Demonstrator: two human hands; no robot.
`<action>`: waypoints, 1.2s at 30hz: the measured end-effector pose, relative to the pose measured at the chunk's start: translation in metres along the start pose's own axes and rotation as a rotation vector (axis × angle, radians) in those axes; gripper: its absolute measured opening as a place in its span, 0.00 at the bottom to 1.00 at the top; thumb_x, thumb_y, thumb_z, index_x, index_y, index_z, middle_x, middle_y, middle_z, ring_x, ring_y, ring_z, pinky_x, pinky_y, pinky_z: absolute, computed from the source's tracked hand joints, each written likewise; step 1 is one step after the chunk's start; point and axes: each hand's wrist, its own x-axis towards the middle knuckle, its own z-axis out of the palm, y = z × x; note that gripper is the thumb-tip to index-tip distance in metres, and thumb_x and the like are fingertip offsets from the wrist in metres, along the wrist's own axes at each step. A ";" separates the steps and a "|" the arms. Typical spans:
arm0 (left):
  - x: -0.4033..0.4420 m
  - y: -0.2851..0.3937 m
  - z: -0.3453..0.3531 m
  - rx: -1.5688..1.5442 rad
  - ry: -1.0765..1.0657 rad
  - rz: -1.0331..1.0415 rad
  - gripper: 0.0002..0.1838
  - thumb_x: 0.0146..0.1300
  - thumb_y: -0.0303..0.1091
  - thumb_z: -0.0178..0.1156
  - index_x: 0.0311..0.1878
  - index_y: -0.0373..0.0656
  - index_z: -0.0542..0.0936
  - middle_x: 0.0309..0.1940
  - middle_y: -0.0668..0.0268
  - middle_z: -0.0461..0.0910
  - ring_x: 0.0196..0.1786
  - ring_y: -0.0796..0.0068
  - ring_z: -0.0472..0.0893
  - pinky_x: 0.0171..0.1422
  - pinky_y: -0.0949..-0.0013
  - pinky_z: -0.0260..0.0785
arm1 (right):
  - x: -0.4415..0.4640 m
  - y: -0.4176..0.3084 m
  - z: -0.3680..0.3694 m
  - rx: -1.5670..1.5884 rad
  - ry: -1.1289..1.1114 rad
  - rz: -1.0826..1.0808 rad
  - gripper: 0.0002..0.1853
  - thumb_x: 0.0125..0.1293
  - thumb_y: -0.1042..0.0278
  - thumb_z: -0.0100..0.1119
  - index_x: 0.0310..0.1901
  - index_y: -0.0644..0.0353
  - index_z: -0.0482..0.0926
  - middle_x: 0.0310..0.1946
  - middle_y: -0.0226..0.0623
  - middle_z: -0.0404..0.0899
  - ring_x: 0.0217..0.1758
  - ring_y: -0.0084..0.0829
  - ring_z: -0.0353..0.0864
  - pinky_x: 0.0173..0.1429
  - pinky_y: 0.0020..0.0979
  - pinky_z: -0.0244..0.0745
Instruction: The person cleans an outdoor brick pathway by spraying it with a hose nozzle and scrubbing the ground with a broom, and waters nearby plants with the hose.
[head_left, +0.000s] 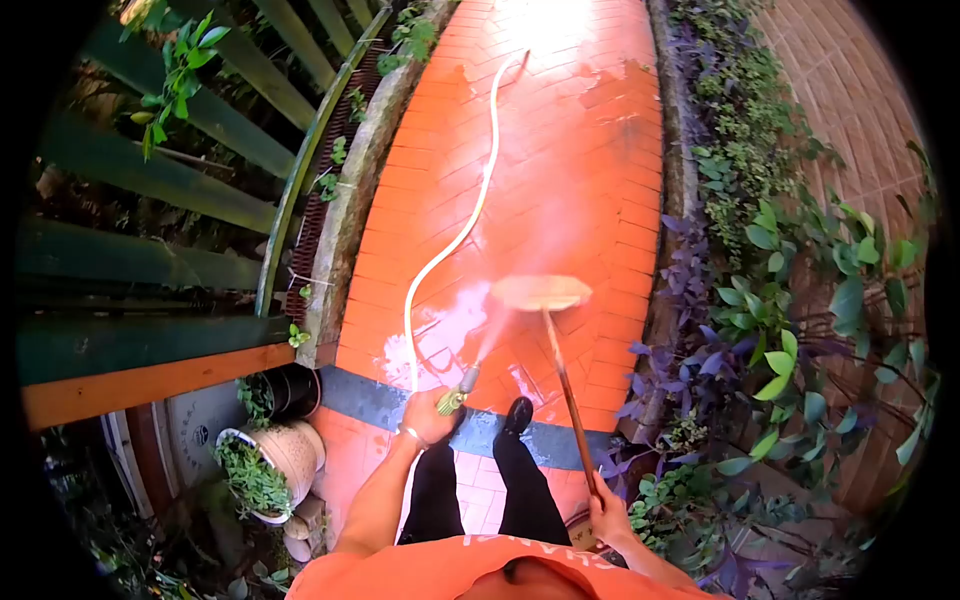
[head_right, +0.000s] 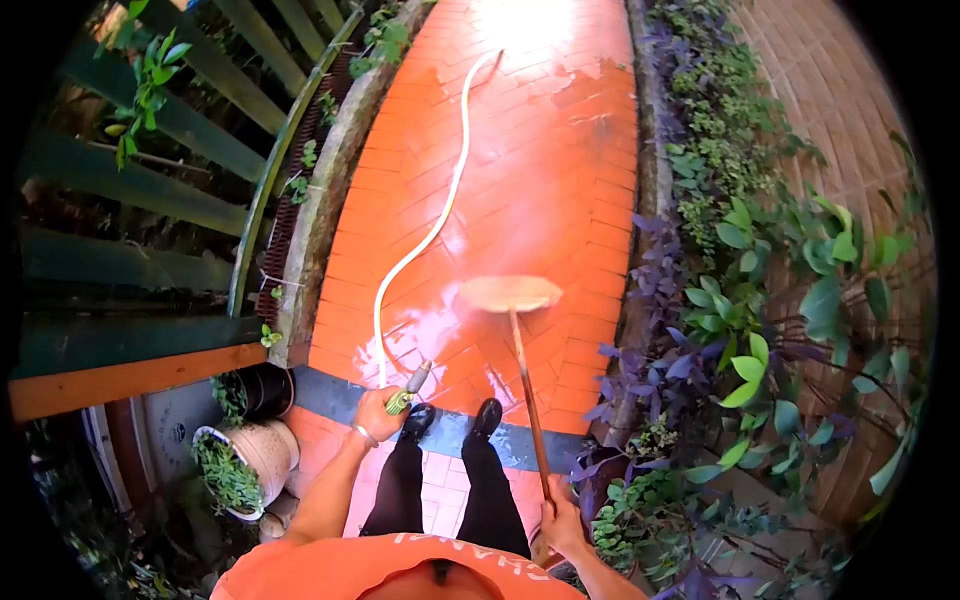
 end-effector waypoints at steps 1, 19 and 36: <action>0.004 -0.010 0.000 -0.002 0.011 -0.015 0.07 0.51 0.37 0.59 0.30 0.45 0.81 0.26 0.48 0.78 0.34 0.44 0.79 0.37 0.52 0.69 | 0.037 -0.003 0.001 -0.012 -0.013 -0.006 0.26 0.68 0.73 0.43 0.68 0.48 0.61 0.19 0.33 0.69 0.22 0.22 0.70 0.26 0.24 0.67; -0.023 -0.115 -0.060 -0.086 0.201 -0.098 0.07 0.51 0.37 0.60 0.29 0.44 0.80 0.25 0.48 0.78 0.34 0.44 0.79 0.38 0.51 0.69 | 0.006 0.024 0.041 -0.205 0.184 -0.362 0.24 0.67 0.75 0.42 0.65 0.57 0.63 0.18 0.36 0.72 0.16 0.32 0.73 0.23 0.32 0.71; -0.044 -0.165 -0.096 -0.128 0.269 -0.216 0.07 0.50 0.34 0.60 0.33 0.45 0.82 0.22 0.55 0.79 0.28 0.59 0.81 0.36 0.58 0.71 | 0.073 -0.053 0.031 -0.364 0.436 -0.879 0.24 0.65 0.79 0.43 0.64 0.62 0.63 0.37 0.61 0.76 0.32 0.45 0.80 0.41 0.41 0.73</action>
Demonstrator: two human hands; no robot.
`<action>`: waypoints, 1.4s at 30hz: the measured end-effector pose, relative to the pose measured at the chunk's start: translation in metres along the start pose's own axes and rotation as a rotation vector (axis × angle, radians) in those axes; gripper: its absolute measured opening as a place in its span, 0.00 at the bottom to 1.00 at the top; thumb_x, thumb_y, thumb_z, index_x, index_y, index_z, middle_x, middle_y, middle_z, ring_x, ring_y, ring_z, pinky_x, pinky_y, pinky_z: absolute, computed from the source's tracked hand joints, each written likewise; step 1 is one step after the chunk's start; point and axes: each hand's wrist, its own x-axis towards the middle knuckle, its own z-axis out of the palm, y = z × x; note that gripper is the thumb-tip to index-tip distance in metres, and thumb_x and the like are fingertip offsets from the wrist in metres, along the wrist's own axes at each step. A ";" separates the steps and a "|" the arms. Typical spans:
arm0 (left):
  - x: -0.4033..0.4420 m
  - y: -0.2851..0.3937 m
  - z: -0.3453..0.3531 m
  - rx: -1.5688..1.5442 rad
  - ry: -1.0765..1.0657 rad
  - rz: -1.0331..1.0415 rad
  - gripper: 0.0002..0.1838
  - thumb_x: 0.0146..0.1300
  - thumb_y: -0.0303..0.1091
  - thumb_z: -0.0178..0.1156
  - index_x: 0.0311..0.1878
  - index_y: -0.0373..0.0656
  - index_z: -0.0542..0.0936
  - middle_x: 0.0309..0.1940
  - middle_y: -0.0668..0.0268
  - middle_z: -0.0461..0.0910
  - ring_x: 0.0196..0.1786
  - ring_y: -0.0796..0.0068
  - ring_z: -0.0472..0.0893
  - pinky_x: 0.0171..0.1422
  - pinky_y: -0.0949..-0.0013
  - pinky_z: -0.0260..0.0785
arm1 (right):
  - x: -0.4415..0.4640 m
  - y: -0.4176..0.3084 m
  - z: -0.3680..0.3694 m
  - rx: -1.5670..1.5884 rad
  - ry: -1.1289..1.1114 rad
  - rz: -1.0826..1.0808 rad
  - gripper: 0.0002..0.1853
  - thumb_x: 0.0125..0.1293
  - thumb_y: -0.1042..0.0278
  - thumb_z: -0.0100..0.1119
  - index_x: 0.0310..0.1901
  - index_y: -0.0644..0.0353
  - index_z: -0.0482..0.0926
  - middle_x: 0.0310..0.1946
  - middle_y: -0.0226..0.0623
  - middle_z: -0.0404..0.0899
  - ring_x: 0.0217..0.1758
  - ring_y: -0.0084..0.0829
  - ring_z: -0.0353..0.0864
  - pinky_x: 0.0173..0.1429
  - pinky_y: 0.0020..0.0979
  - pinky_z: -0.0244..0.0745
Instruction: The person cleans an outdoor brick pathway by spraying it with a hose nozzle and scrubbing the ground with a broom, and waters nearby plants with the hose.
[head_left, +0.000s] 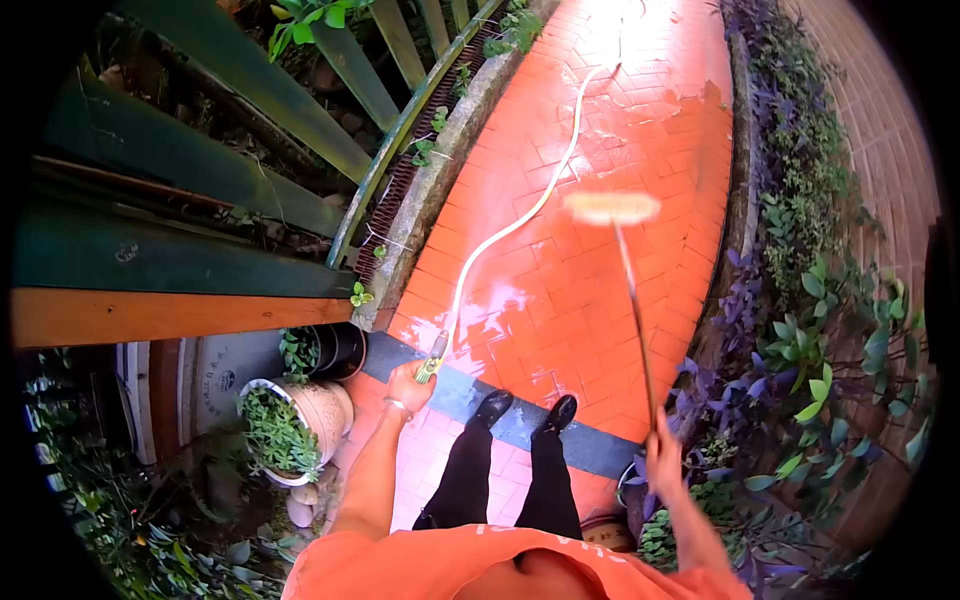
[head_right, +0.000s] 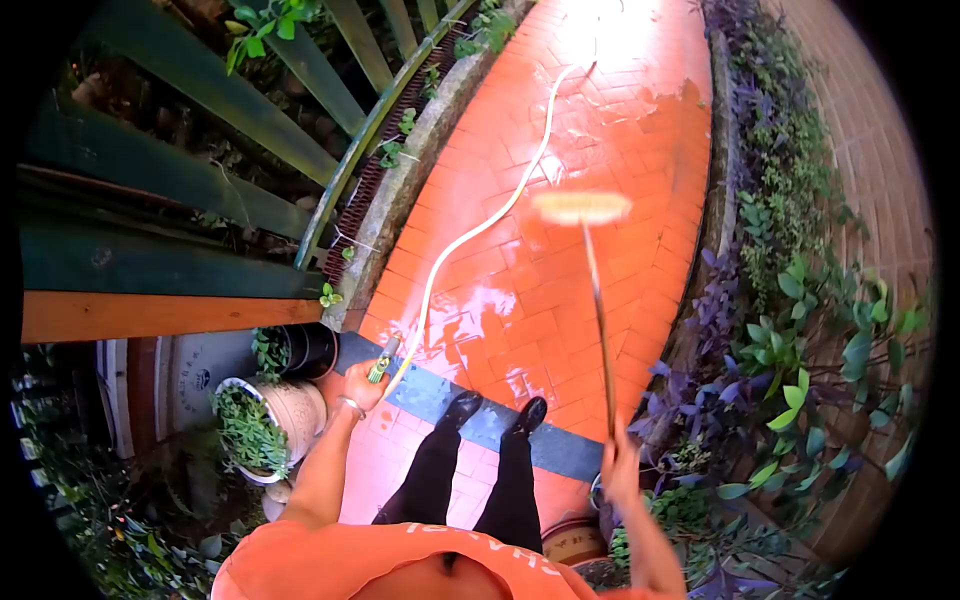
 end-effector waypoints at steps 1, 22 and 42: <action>0.003 -0.004 0.005 -0.008 -0.006 -0.006 0.07 0.50 0.34 0.60 0.33 0.45 0.82 0.22 0.55 0.79 0.28 0.59 0.81 0.36 0.58 0.71 | -0.045 -0.009 -0.009 0.017 -0.020 -0.044 0.25 0.65 0.79 0.43 0.65 0.63 0.63 0.39 0.60 0.77 0.38 0.45 0.82 0.46 0.40 0.75; -0.015 0.034 0.000 0.442 -0.409 0.210 0.07 0.50 0.37 0.54 0.29 0.48 0.79 0.28 0.50 0.80 0.36 0.46 0.79 0.43 0.49 0.71 | -0.155 -0.043 0.016 0.382 -0.146 0.606 0.23 0.68 0.72 0.46 0.65 0.51 0.67 0.22 0.33 0.73 0.23 0.24 0.71 0.27 0.27 0.67; -0.003 0.014 0.010 0.236 -0.173 0.205 0.07 0.50 0.38 0.58 0.31 0.47 0.80 0.27 0.49 0.79 0.35 0.45 0.79 0.40 0.49 0.70 | -0.118 -0.038 0.018 0.525 -0.026 0.661 0.23 0.71 0.68 0.47 0.67 0.48 0.64 0.20 0.20 0.66 0.17 0.13 0.62 0.19 0.19 0.60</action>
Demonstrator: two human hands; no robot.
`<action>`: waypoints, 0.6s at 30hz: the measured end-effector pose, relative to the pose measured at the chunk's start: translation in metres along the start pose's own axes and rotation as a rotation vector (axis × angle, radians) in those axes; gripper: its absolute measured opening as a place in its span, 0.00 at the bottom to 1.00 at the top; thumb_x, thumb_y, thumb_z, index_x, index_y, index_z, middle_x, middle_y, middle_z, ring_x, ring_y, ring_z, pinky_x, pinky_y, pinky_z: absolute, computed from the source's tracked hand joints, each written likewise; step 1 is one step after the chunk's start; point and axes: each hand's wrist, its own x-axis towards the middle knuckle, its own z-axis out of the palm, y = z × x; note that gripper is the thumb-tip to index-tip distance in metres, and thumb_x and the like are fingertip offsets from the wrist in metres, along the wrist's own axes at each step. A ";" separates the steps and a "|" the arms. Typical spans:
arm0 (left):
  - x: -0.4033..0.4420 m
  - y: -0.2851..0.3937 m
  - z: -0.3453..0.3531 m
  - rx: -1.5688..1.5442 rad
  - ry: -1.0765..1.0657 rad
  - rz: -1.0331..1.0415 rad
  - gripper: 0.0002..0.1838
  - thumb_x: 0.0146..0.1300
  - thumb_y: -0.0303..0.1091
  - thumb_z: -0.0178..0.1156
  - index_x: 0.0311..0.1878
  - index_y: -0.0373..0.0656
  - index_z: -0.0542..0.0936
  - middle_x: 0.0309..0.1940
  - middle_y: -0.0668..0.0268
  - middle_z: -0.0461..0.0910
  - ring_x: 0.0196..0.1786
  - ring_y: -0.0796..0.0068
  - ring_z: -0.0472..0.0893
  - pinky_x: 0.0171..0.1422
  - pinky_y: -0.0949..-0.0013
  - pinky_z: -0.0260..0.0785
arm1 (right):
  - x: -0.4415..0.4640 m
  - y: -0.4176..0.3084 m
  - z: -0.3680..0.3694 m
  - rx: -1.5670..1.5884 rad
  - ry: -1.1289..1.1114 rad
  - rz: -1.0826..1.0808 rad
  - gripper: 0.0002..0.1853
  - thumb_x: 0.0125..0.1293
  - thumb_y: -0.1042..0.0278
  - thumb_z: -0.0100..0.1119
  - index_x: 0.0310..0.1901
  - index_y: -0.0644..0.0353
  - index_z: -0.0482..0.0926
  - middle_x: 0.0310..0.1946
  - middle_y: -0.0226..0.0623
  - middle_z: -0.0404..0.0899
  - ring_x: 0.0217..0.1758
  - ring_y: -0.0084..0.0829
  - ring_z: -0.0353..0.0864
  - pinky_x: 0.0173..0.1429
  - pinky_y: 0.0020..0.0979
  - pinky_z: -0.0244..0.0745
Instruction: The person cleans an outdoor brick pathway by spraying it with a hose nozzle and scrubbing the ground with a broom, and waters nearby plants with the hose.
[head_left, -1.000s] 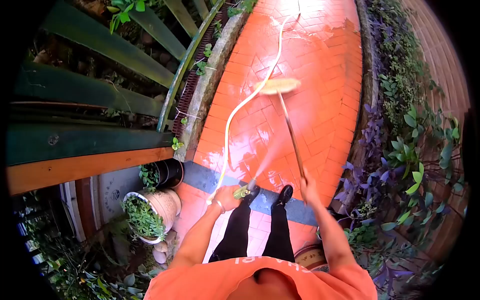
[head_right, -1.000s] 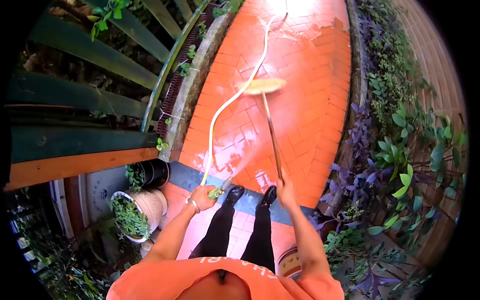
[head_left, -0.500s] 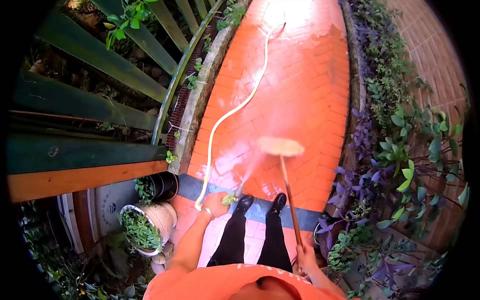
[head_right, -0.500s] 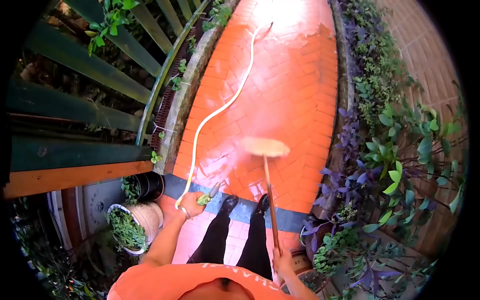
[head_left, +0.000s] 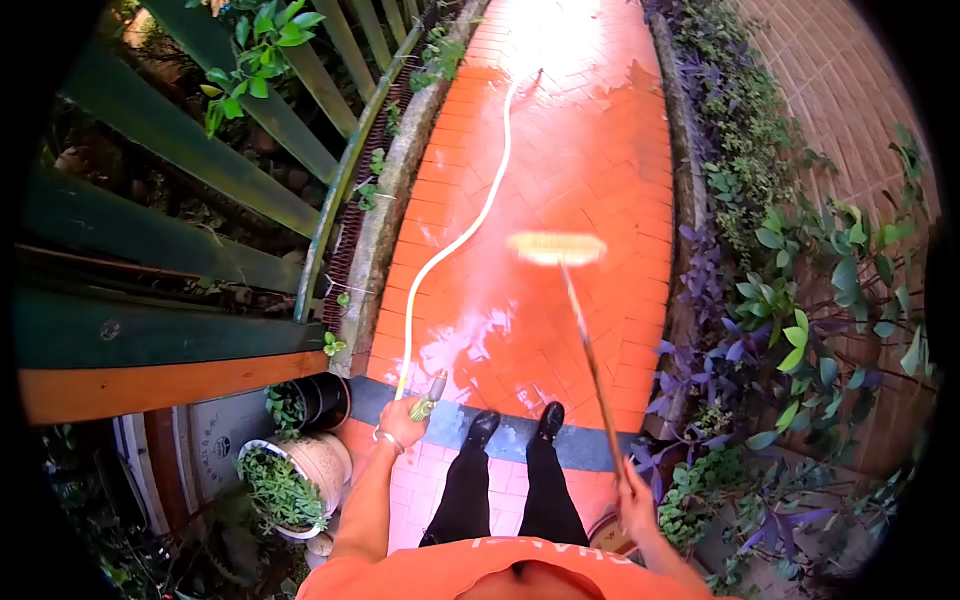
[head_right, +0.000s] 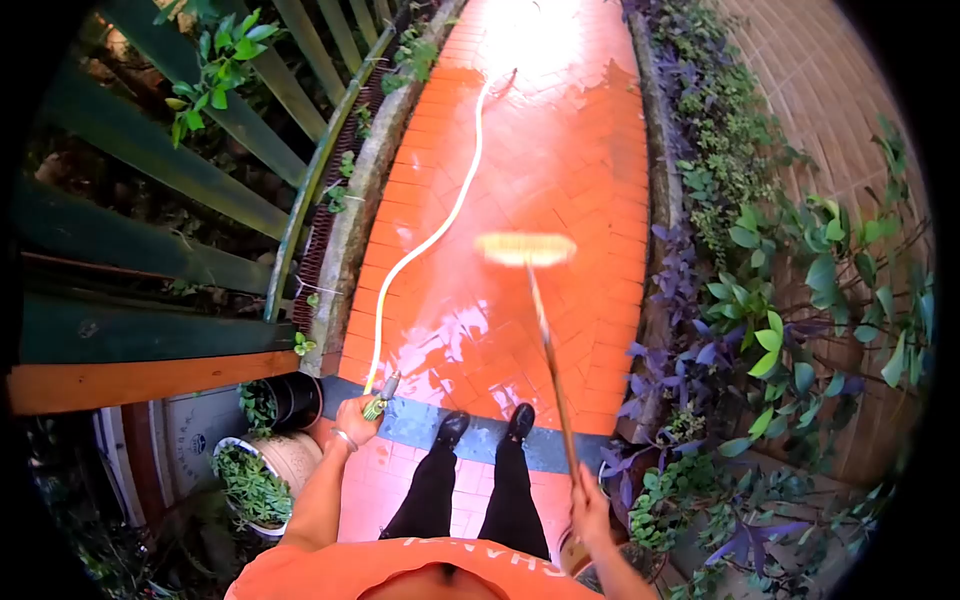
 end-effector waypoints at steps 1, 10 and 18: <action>-0.001 0.008 0.002 -0.006 -0.017 0.009 0.07 0.50 0.38 0.58 0.31 0.47 0.80 0.27 0.49 0.79 0.35 0.45 0.79 0.40 0.49 0.70 | -0.033 0.004 -0.002 -0.082 -0.026 0.077 0.24 0.71 0.68 0.47 0.67 0.45 0.64 0.19 0.21 0.65 0.16 0.14 0.63 0.18 0.19 0.59; -0.001 0.080 0.052 0.005 -0.182 0.270 0.08 0.49 0.38 0.60 0.24 0.45 0.75 0.22 0.51 0.77 0.30 0.45 0.78 0.35 0.50 0.69 | 0.156 -0.045 0.028 0.166 -0.187 0.053 0.22 0.73 0.60 0.41 0.67 0.42 0.60 0.11 0.27 0.62 0.05 0.23 0.61 0.07 0.28 0.59; 0.008 0.036 0.011 -0.010 -0.106 0.102 0.08 0.52 0.40 0.56 0.29 0.46 0.79 0.26 0.49 0.79 0.35 0.44 0.78 0.40 0.48 0.69 | 0.150 0.077 -0.021 0.349 0.021 -0.108 0.24 0.72 0.67 0.45 0.69 0.45 0.60 0.15 0.20 0.63 0.09 0.16 0.58 0.12 0.21 0.56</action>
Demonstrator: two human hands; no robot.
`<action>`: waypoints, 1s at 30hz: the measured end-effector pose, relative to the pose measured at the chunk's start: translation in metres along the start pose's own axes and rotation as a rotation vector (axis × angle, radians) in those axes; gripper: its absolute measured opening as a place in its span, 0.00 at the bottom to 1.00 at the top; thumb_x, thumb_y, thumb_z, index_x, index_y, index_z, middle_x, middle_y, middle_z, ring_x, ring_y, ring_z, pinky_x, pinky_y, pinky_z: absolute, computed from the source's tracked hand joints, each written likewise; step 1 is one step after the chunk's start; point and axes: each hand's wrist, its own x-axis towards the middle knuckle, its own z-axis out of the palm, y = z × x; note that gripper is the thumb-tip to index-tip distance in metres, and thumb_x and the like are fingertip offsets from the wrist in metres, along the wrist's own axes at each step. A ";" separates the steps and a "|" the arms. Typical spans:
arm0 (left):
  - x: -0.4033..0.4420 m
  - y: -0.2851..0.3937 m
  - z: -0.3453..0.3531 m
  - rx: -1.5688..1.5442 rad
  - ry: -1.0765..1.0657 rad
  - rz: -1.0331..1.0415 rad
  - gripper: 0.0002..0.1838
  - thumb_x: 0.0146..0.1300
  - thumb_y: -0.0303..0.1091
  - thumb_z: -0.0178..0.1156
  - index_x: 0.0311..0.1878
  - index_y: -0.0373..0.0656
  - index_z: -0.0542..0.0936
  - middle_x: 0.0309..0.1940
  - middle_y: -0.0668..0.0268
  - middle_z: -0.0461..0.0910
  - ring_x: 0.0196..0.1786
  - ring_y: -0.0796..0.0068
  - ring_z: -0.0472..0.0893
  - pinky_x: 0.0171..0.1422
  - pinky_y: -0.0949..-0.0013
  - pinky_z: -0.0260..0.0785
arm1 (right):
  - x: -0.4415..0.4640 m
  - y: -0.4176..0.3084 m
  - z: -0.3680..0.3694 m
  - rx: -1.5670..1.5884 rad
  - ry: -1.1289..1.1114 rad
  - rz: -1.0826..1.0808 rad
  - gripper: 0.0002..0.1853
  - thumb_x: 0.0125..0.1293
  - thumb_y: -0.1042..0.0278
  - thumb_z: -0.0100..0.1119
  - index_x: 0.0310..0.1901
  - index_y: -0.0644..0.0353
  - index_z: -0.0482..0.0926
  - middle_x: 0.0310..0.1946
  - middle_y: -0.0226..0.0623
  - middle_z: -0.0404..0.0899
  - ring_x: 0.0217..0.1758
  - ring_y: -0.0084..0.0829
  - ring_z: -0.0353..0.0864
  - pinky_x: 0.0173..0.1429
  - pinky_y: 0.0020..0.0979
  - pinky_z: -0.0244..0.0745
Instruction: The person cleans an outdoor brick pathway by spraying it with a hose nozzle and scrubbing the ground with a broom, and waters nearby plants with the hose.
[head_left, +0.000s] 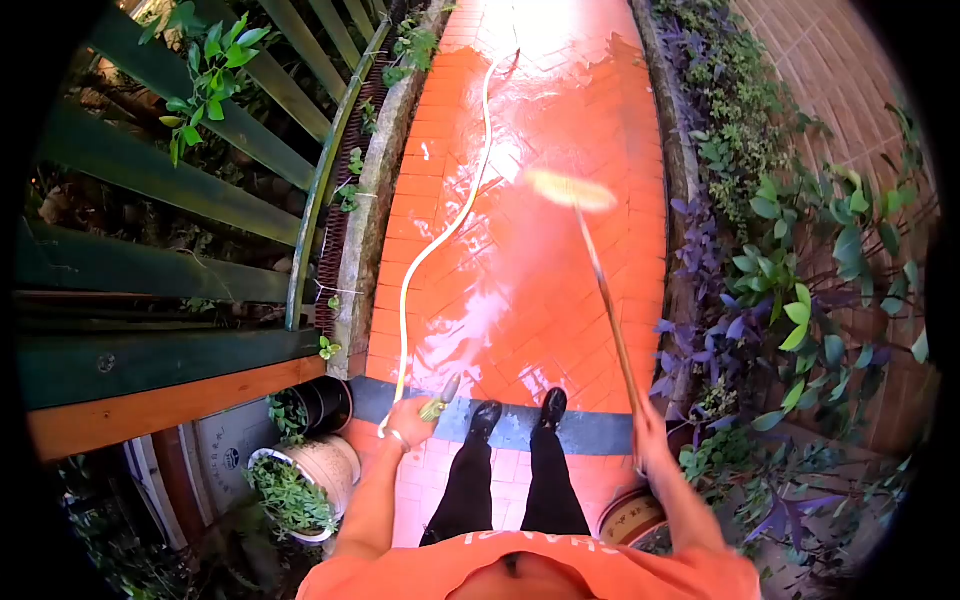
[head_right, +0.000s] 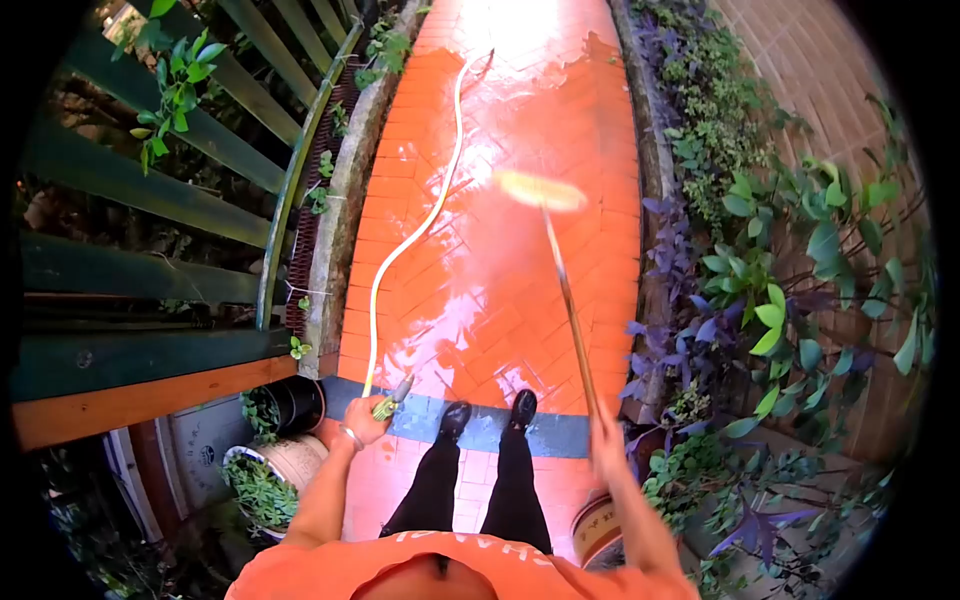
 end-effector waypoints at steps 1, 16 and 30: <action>0.002 -0.009 -0.002 0.037 -0.025 0.005 0.09 0.51 0.40 0.56 0.28 0.46 0.79 0.26 0.50 0.79 0.35 0.44 0.78 0.40 0.49 0.69 | -0.064 -0.018 -0.003 -0.111 0.006 0.069 0.24 0.72 0.68 0.45 0.69 0.46 0.61 0.17 0.19 0.63 0.11 0.15 0.59 0.13 0.19 0.56; 0.023 0.003 0.039 -0.058 0.183 -0.148 0.09 0.49 0.39 0.60 0.31 0.47 0.81 0.25 0.50 0.79 0.32 0.46 0.79 0.37 0.52 0.70 | 0.110 -0.110 0.048 -0.514 0.041 -0.117 0.21 0.70 0.67 0.42 0.63 0.48 0.67 0.11 0.27 0.63 0.07 0.22 0.61 0.08 0.28 0.58; 0.026 -0.046 0.009 -0.471 0.623 -0.195 0.10 0.49 0.35 0.63 0.23 0.38 0.77 0.14 0.63 0.71 0.19 0.76 0.71 0.26 0.64 0.64 | -0.043 -0.060 0.109 -0.369 -0.219 0.197 0.25 0.69 0.66 0.46 0.68 0.44 0.62 0.13 0.26 0.62 0.11 0.19 0.65 0.13 0.26 0.63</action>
